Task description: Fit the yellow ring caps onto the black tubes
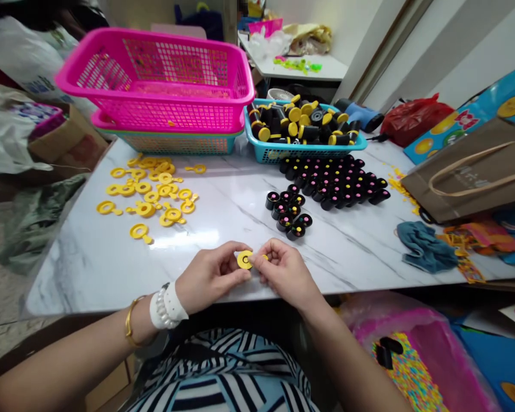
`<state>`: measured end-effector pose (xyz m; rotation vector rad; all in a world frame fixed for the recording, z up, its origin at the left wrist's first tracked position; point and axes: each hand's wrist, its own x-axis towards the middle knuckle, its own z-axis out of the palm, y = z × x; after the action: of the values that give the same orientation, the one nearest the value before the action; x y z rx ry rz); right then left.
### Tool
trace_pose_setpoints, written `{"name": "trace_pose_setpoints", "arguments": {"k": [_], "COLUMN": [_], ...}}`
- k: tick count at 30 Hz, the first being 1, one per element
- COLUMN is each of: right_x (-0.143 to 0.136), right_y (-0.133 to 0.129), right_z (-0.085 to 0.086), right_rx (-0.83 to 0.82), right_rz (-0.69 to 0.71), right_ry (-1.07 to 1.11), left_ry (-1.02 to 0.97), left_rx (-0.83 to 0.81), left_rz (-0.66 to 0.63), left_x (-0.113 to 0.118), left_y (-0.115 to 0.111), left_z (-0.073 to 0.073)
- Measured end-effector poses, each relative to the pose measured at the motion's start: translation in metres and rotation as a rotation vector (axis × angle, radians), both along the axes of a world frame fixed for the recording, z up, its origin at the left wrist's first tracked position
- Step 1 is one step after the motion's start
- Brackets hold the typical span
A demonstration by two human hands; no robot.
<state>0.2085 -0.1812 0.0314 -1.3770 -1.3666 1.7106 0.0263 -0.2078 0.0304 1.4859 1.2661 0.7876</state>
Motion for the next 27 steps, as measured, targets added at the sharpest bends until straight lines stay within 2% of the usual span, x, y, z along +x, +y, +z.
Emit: {"name": "trace_pose_setpoints", "arguments": {"k": [4,8,10,13,15,19,27], "right_x": [0.008,0.013,0.014,0.019,0.026,0.041,0.037], "right_y": [-0.009,-0.008,-0.003,0.003,0.003,-0.001,-0.011], "right_z": [-0.004,-0.009,-0.008,-0.003,0.003,0.011,0.004], "right_rx": [0.066,0.012,0.006,0.090,0.125,0.065,0.090], "right_rz": [-0.040,-0.043,-0.020,0.070,0.156,0.282,0.167], "right_ry": [0.151,0.298,0.316,0.262,0.199,0.160,0.110], "left_ry": [0.133,0.222,0.311,0.438,0.461,0.364,0.308], "left_rx": [0.155,0.260,0.311,0.357,0.357,0.278,0.230], "left_rz": [-0.002,-0.072,-0.051,-0.018,-0.048,-0.128,-0.130], "left_x": [0.001,0.005,0.008,0.015,0.017,0.014,0.011], "left_y": [-0.004,-0.006,-0.008,-0.011,-0.012,-0.009,-0.006], "left_z": [-0.002,-0.005,-0.007,-0.009,-0.008,-0.005,-0.003]}}
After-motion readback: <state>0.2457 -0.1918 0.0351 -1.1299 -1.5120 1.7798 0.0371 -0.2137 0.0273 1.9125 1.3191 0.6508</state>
